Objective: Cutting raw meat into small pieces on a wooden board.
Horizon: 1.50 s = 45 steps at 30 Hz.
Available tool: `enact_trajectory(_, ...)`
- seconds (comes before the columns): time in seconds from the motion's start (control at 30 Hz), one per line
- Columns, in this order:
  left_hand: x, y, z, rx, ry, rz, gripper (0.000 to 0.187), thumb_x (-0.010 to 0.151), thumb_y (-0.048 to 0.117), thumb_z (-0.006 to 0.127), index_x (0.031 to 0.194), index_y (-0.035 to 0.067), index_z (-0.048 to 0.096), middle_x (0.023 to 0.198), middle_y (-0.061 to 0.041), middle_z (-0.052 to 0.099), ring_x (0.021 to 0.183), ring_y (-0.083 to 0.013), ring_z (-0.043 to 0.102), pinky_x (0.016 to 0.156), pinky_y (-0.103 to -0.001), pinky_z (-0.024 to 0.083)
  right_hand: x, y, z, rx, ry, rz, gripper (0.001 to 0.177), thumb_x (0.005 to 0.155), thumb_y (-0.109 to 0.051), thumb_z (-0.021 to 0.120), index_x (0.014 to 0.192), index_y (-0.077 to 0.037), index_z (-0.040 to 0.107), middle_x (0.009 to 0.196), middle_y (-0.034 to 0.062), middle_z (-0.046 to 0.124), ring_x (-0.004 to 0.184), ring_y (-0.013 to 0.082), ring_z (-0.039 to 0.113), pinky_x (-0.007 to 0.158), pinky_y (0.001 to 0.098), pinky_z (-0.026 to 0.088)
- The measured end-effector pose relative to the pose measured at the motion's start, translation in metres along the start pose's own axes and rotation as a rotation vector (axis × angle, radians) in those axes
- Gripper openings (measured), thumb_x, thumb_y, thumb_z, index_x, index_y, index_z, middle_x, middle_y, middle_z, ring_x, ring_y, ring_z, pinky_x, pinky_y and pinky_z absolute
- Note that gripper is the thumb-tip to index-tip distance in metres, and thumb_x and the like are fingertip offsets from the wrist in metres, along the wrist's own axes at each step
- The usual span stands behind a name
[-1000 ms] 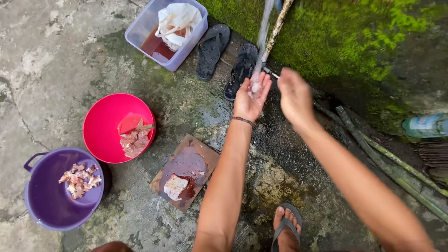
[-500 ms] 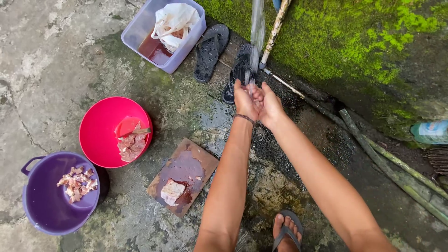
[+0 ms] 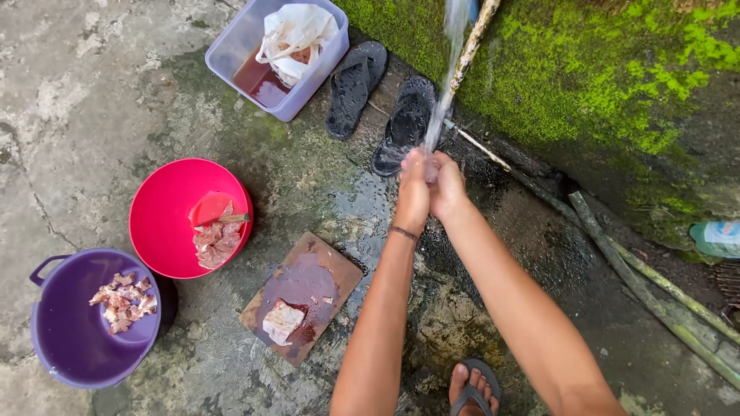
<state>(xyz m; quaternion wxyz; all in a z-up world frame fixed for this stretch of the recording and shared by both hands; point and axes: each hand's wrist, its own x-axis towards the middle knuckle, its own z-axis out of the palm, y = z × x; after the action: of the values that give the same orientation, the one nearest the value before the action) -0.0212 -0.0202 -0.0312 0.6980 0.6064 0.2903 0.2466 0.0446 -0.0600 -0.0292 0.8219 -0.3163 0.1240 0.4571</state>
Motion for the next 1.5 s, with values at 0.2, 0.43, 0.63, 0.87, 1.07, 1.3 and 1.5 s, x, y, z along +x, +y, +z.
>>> enact_trajectory(0.2,-0.03,0.054,-0.019,-0.37,-0.089,-0.124,0.075,0.109,0.057,0.03,0.156,0.0,0.038,0.147,-0.007,0.053,0.138,-0.0183,0.048,0.118,-0.035,0.036,-0.001,-0.004,0.01,0.074,0.115,0.062,0.032,0.106,-0.028,0.044,0.103,-0.005,0.065,0.092,0.0077,0.07,0.088,0.0204,0.068,0.089,0.0416,0.056)
enact_trajectory(0.43,-0.042,0.07,-0.042,0.033,0.224,0.014,0.063,0.105,0.044,0.04,0.149,0.001,0.054,0.137,-0.018,0.067,0.124,-0.0285,0.06,0.098,-0.045,0.05,0.052,0.013,-0.041,0.087,-0.019,0.119,0.029,0.108,-0.03,0.05,0.108,-0.005,0.065,0.08,0.0027,0.065,0.062,0.0114,0.057,0.053,0.024,0.046)
enact_trajectory(0.63,0.009,-0.016,-0.035,-0.543,-0.061,-0.236,0.054,0.113,0.04,0.038,0.141,-0.001,0.06,0.126,-0.012,0.069,0.09,-0.0207,0.057,0.081,-0.035,0.05,0.016,0.007,-0.02,-0.131,-0.131,0.118,0.029,0.109,-0.037,0.058,0.094,-0.012,0.059,0.067,-0.0049,0.056,0.049,0.0059,0.044,0.038,0.0228,0.033)
enact_trajectory(0.87,0.038,-0.029,0.014,-0.815,-0.013,-0.32,0.05,0.103,0.04,0.041,0.127,0.002,0.064,0.102,-0.011,0.075,0.084,-0.0182,0.071,0.076,-0.031,0.058,-0.045,-0.04,0.006,-0.225,0.074,0.153,0.025,0.103,-0.03,0.058,0.086,-0.013,0.06,0.073,-0.0024,0.06,0.065,0.0097,0.055,0.06,0.0245,0.047)
enact_trajectory(1.07,0.023,-0.036,0.024,-0.882,0.17,-0.181,0.031,0.101,0.018,0.068,0.128,0.003,0.072,0.103,-0.008,0.075,0.075,-0.0098,0.069,0.064,-0.023,0.057,-0.005,-0.044,-0.033,-0.163,-0.057,0.172,0.031,0.112,-0.033,0.062,0.088,-0.013,0.06,0.076,-0.0038,0.058,0.065,0.0073,0.052,0.058,0.0203,0.044)
enact_trajectory(1.3,-0.124,-0.007,-0.111,-0.106,0.68,-0.075,0.025,0.099,0.027,0.07,0.118,0.012,0.076,0.107,-0.006,0.077,0.091,-0.0138,0.068,0.076,-0.028,0.055,0.005,-0.018,-0.012,-0.138,-0.021,0.25,0.039,0.112,-0.036,0.058,0.084,-0.01,0.056,0.073,0.002,0.055,0.065,0.0117,0.051,0.061,0.0242,0.047)
enact_trajectory(1.5,-0.227,0.025,-0.209,1.019,1.052,-0.453,0.058,0.081,0.041,0.08,0.124,0.004,0.065,0.119,-0.023,0.065,0.105,-0.0371,0.064,0.083,-0.048,0.057,0.015,-0.007,-0.011,-0.055,-0.013,0.261,0.041,0.113,-0.036,0.055,0.082,-0.011,0.054,0.071,0.0004,0.053,0.062,0.0103,0.048,0.058,0.0231,0.044)
